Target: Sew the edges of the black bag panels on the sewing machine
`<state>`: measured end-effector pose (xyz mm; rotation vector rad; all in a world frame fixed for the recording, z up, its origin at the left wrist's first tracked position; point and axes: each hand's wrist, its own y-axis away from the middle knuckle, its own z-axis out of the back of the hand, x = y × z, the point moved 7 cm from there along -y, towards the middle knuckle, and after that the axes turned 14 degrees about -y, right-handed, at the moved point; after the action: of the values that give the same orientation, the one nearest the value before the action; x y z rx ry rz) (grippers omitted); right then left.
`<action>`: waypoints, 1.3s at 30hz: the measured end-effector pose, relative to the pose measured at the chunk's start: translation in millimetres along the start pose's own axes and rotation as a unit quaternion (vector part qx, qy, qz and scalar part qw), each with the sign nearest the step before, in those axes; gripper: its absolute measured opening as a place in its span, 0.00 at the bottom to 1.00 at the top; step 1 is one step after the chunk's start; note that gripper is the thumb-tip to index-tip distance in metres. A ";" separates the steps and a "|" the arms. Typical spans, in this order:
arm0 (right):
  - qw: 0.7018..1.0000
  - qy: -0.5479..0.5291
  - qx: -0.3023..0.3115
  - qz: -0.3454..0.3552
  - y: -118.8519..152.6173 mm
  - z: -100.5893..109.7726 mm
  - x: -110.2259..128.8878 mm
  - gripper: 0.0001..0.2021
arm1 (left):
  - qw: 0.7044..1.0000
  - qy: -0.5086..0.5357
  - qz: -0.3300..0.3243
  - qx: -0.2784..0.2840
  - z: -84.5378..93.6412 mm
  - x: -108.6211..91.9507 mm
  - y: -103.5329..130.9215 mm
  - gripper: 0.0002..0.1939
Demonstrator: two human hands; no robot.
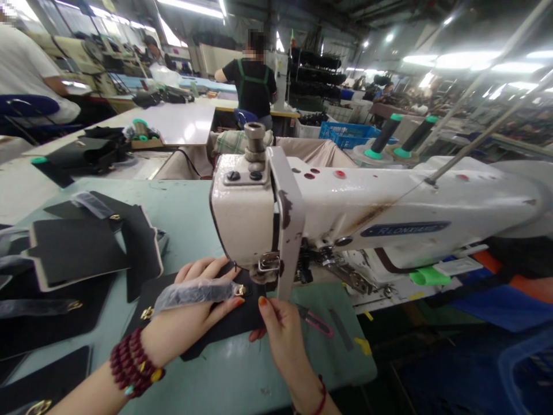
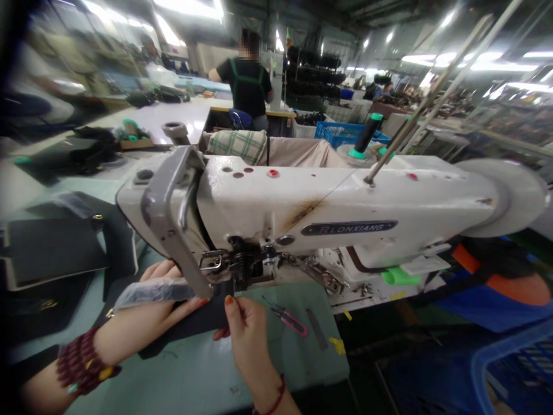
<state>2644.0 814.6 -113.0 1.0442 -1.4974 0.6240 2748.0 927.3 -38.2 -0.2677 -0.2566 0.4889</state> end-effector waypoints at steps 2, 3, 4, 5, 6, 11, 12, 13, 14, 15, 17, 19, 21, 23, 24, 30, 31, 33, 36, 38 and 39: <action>1.000 -0.008 0.002 -0.002 -2.3 -0.4 -0.1 0.27 | 1.000 -0.007 0.003 -0.006 -1.2 1.1 -0.6 0.20; 1.000 -0.012 0.002 -0.003 -3.7 -0.3 0.0 0.28 | 1.000 -0.012 0.006 -0.009 -1.6 2.0 -1.3 0.20; 1.000 -0.013 0.002 -0.004 -5.3 -0.2 0.2 0.28 | 1.000 -0.017 0.010 -0.013 -1.7 3.1 -2.2 0.20; 1.000 -0.013 0.002 -0.005 -6.8 -0.1 0.4 0.28 | 1.000 -0.019 0.013 -0.015 -1.6 4.1 -3.2 0.21; 1.000 -0.011 0.003 -0.005 -8.0 0.0 0.5 0.28 | 1.000 -0.019 0.014 -0.016 -1.5 4.8 -4.4 0.21; 1.000 -0.008 0.008 -0.004 -9.9 -0.2 -2.4 0.27 | 1.000 0.020 0.010 -0.015 1.6 5.8 -9.1 0.19; 1.000 -0.009 0.010 -0.004 -9.7 0.3 -3.7 0.27 | 0.999 0.028 0.013 -0.015 2.3 6.1 -9.7 0.19; 1.000 -0.009 0.013 -0.005 -9.4 0.9 -4.9 0.27 | 0.999 0.035 0.016 -0.012 2.2 6.3 -10.3 0.19; 1.000 -0.006 0.017 -0.004 -8.9 1.9 -5.7 0.27 | 0.999 0.042 0.019 -0.007 1.6 6.4 -10.7 0.19; 1.000 0.003 0.023 -0.002 -8.3 3.2 -6.1 0.27 | 0.999 0.049 0.020 -0.002 0.6 6.5 -11.1 0.19; 0.999 0.032 0.035 0.008 -7.0 6.7 -5.6 0.26 | 0.997 0.071 0.024 0.006 -1.8 6.9 -11.5 0.20; 0.997 0.057 0.053 0.018 -6.0 9.3 -5.1 0.24 | 0.995 0.099 0.025 0.007 -3.5 7.5 -11.9 0.21; 0.996 0.059 0.068 0.021 -5.9 10.8 -6.2 0.23 | 0.992 0.121 0.021 0.006 -4.3 7.9 -12.6 0.22; 0.996 0.047 0.074 0.017 -6.9 11.4 -8.8 0.22 | 0.990 0.137 0.016 0.005 -3.7 8.4 -14.0 0.22; 0.996 0.040 0.072 0.014 -7.8 11.7 -10.1 0.22 | 0.989 0.147 0.013 0.009 -3.3 8.6 -15.1 0.22; 0.996 0.003 0.086 -0.020 -12.8 9.3 -10.6 0.25 | 0.975 0.208 0.006 0.081 -1.7 9.5 -23.5 0.22; 0.995 -0.006 0.096 -0.026 -13.2 8.2 -9.7 0.26 | 0.973 0.211 0.008 0.094 -2.3 9.9 -24.5 0.23; 0.993 -0.023 0.113 -0.036 -13.7 6.6 -8.6 0.26 | 0.970 0.212 0.011 0.117 -4.4 10.7 -25.7 0.24; 0.991 -0.035 0.122 -0.041 -14.3 5.5 -8.3 0.26 | 0.967 0.212 0.018 0.143 -8.3 12.4 -25.9 0.22; 0.991 -0.040 0.120 -0.040 -14.5 5.3 -9.1 0.26 | 0.963 0.221 0.017 0.156 -9.1 12.4 -26.1 0.21; 0.991 -0.043 0.117 -0.038 -14.7 5.3 -9.7 0.26 | 0.960 0.229 0.015 0.161 -8.6 11.8 -26.5 0.21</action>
<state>2653.7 805.9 -125.9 1.3165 -1.4751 0.7203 2772.0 909.0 -35.9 -0.0602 0.2797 0.4772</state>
